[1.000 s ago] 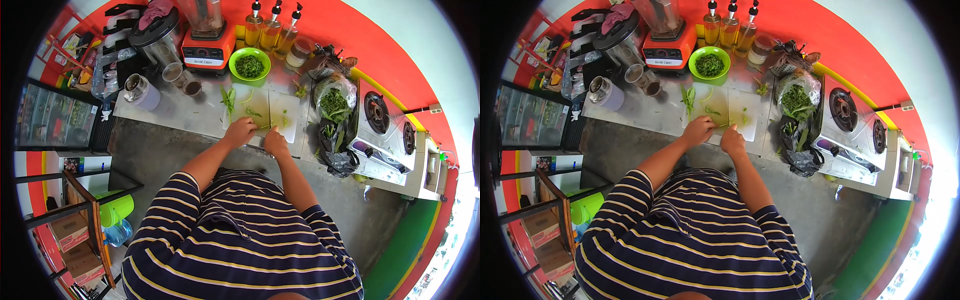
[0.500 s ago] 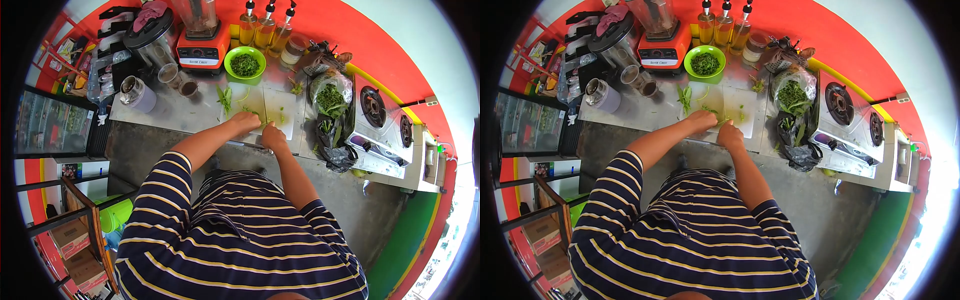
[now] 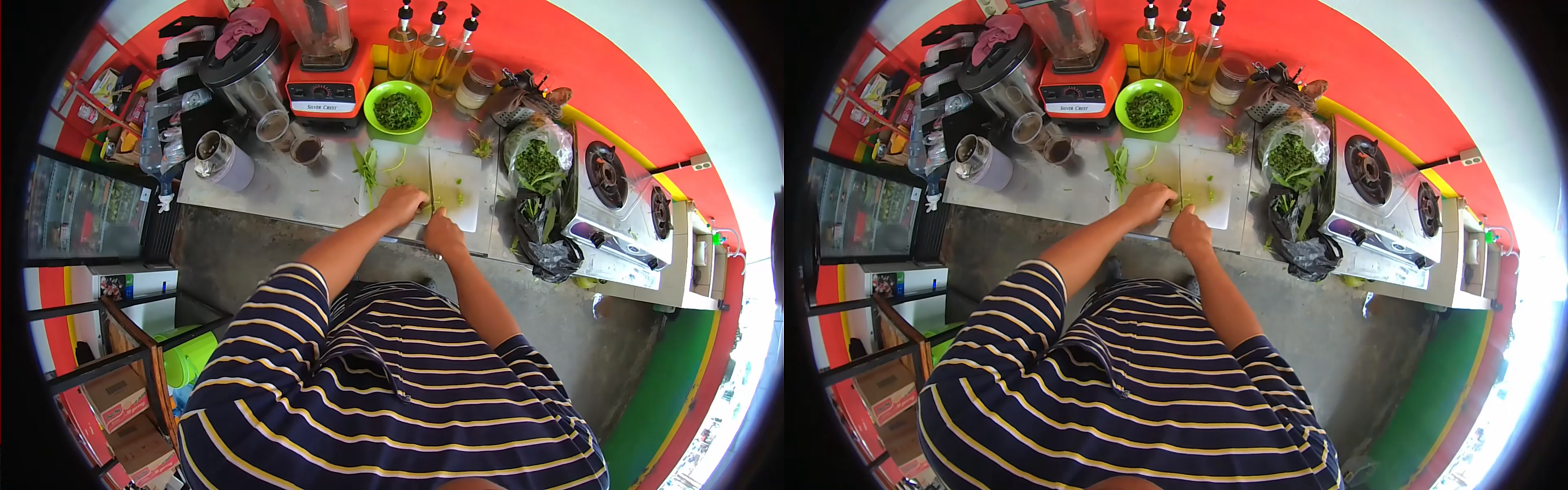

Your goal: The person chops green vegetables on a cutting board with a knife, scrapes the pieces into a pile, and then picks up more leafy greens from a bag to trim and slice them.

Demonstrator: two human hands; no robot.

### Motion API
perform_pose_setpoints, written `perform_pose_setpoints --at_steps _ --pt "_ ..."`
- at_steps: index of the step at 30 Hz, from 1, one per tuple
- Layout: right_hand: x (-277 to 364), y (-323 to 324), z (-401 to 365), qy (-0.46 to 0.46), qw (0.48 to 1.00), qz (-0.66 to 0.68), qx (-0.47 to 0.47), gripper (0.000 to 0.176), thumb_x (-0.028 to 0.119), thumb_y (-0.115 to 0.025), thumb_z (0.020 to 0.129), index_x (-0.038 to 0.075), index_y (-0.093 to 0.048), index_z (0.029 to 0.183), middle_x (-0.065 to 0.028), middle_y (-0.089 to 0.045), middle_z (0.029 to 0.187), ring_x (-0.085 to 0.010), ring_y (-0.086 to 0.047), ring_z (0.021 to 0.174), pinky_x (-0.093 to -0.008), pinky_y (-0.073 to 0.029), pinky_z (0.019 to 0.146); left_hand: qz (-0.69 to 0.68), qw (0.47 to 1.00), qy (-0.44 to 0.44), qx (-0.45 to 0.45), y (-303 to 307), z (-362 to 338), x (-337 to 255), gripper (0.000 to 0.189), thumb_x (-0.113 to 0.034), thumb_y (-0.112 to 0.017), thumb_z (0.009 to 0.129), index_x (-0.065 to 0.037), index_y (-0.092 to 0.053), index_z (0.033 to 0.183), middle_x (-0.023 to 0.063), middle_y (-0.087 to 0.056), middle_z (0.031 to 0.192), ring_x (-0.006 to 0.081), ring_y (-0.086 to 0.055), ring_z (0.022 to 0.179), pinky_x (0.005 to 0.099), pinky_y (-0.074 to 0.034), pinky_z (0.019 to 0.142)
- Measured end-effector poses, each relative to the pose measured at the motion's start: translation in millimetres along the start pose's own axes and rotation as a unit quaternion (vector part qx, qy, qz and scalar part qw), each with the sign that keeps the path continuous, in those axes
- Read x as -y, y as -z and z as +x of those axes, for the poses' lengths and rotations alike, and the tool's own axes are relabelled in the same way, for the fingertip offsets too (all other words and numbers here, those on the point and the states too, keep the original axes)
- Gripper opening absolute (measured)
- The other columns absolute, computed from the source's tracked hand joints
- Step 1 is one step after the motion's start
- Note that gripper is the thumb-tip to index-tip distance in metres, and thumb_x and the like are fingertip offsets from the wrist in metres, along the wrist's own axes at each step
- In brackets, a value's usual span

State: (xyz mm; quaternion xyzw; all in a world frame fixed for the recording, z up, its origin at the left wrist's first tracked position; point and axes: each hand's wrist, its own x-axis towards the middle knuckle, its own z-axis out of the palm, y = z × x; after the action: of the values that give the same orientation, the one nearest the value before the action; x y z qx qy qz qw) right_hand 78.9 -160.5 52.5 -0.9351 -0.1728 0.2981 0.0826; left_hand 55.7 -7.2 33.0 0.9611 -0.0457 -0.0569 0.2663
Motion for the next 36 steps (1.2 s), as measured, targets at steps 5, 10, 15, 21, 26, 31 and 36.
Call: perform_pose_setpoints --at_steps 5,10,15,21,26,31,36 --pt "6 0 -4 0.004 1.000 -0.013 -0.016 0.034 0.016 -0.050 0.094 -0.004 -0.043 0.121 -0.0301 -0.068 0.112 -0.0443 -0.067 0.107 -0.0513 -0.053 0.093 -0.057 0.996 0.032 -0.059 -11 -3 -1 0.006 -0.003 -0.066 0.075 -0.008 -0.063 0.077 0.0135 -0.067 0.082 0.0355 -0.066 0.085 0.0481 -0.048 0.067" --pt "5 0 -4 -0.003 1.000 -0.013 -0.004 0.034 0.016 -0.051 0.094 -0.003 -0.042 0.120 -0.0297 -0.068 0.111 -0.0439 -0.067 0.106 -0.0517 -0.053 0.092 -0.043 0.996 0.066 -0.032 -11 4 -1 0.008 -0.002 -0.068 0.074 -0.007 -0.061 0.075 0.0141 -0.067 0.082 0.0363 -0.064 0.086 0.0476 -0.048 0.069" --pt "2 -15 -6 -0.007 0.999 -0.024 -0.025 0.033 0.017 -0.053 0.094 -0.003 -0.043 0.118 -0.0294 -0.068 0.111 -0.0431 -0.068 0.106 -0.0512 -0.054 0.091 -0.086 0.992 0.061 -0.071 -16 -1 -2 0.006 -0.003 -0.067 0.076 -0.006 -0.062 0.077 0.0154 -0.065 0.082 0.0365 -0.064 0.087 0.0477 -0.048 0.070" --pt "5 2 -2 0.004 0.999 -0.028 -0.014 0.031 0.013 -0.056 0.093 -0.003 -0.044 0.117 -0.0297 -0.068 0.111 -0.0439 -0.068 0.105 -0.0484 -0.055 0.090 -0.064 0.992 0.072 -0.087 -17 -5 -5 0.005 -0.002 -0.065 0.077 -0.006 -0.064 0.080 0.0140 -0.066 0.083 0.0349 -0.065 0.087 0.0462 -0.050 0.070" --pt "2 -3 -3 0.018 1.000 -0.017 -0.012 0.031 0.010 -0.056 0.093 -0.003 -0.044 0.118 -0.0311 -0.067 0.113 -0.0442 -0.066 0.108 -0.0482 -0.054 0.092 -0.165 0.971 0.136 -0.106 -27 0 -9 0.006 -0.002 -0.064 0.077 -0.006 -0.067 0.082 0.0125 -0.070 0.083 0.0353 -0.067 0.083 0.0457 -0.051 0.071" --pt "3 -1 -1 0.005 1.000 -0.005 0.007 0.032 0.007 -0.059 0.091 -0.003 -0.044 0.117 -0.0315 -0.066 0.114 -0.0439 -0.066 0.109 -0.0483 -0.054 0.093 -0.090 0.968 0.155 -0.173 -39 3 -7 0.003 -0.002 -0.066 0.077 -0.003 -0.067 0.080 0.0175 -0.070 0.083 0.0372 -0.068 0.082 0.0458 -0.052 0.070" --pt "7 -12 -4 -0.027 0.999 0.024 -0.005 0.035 0.007 -0.061 0.090 -0.004 -0.043 0.118 -0.0307 -0.066 0.115 -0.0434 -0.066 0.109 -0.0476 -0.055 0.093 -0.124 0.956 0.163 -0.212 -45 2 -9 0.001 -0.002 -0.067 0.075 -0.001 -0.067 0.075 0.0211 -0.068 0.080 0.0401 -0.067 0.081 0.0480 -0.051 0.072"
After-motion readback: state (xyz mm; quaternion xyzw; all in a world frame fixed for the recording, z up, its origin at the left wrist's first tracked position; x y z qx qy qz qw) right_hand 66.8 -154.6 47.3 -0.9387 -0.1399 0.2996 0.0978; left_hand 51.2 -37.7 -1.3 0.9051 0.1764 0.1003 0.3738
